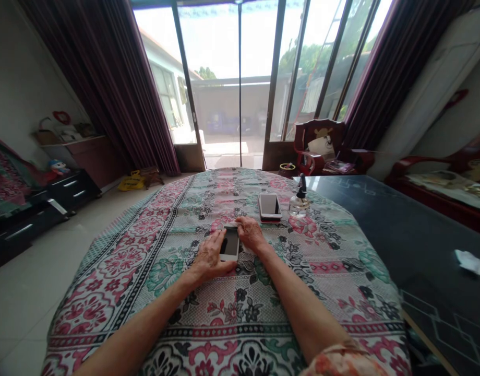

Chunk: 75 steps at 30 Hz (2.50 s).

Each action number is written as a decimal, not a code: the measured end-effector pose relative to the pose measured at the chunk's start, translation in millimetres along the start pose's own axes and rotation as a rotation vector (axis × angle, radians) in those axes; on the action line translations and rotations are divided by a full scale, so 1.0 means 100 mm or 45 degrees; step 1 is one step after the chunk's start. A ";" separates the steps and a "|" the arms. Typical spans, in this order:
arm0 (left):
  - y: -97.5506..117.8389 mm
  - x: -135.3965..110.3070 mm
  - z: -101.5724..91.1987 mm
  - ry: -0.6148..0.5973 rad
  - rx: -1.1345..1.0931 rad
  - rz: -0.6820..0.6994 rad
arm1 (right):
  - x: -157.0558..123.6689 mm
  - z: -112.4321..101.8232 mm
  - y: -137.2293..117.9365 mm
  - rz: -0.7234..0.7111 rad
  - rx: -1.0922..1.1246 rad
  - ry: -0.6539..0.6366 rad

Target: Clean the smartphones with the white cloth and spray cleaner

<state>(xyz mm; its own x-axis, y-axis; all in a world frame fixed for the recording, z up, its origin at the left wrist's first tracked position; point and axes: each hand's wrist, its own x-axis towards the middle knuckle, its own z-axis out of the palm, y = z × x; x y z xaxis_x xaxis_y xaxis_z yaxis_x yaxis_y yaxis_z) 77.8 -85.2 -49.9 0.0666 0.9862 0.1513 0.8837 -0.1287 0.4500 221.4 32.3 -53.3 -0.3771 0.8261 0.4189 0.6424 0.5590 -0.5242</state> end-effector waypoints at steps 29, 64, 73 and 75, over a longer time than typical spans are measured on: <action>-0.29 0.89 -0.44 -0.353 0.157 0.543 | -0.07 -0.08 0.07 0.142 0.348 0.185; -0.51 0.95 -0.62 -0.480 -0.690 0.320 | -0.03 0.04 -0.10 -0.062 0.282 0.313; -0.57 0.97 -0.64 -0.414 -0.676 0.295 | -0.14 0.08 -0.26 -0.241 0.195 0.344; -0.57 0.97 -0.63 -0.428 -0.680 0.308 | -0.14 0.07 -0.25 -0.226 0.205 0.360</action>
<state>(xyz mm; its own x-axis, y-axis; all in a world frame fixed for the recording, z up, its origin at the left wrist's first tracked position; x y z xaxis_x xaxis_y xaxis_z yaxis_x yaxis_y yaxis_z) 4.2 11.3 -5.2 0.4506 0.8907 0.0596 0.4810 -0.2985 0.8243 205.3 7.4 -51.0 -0.2598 0.6753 0.6903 0.4616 0.7147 -0.5254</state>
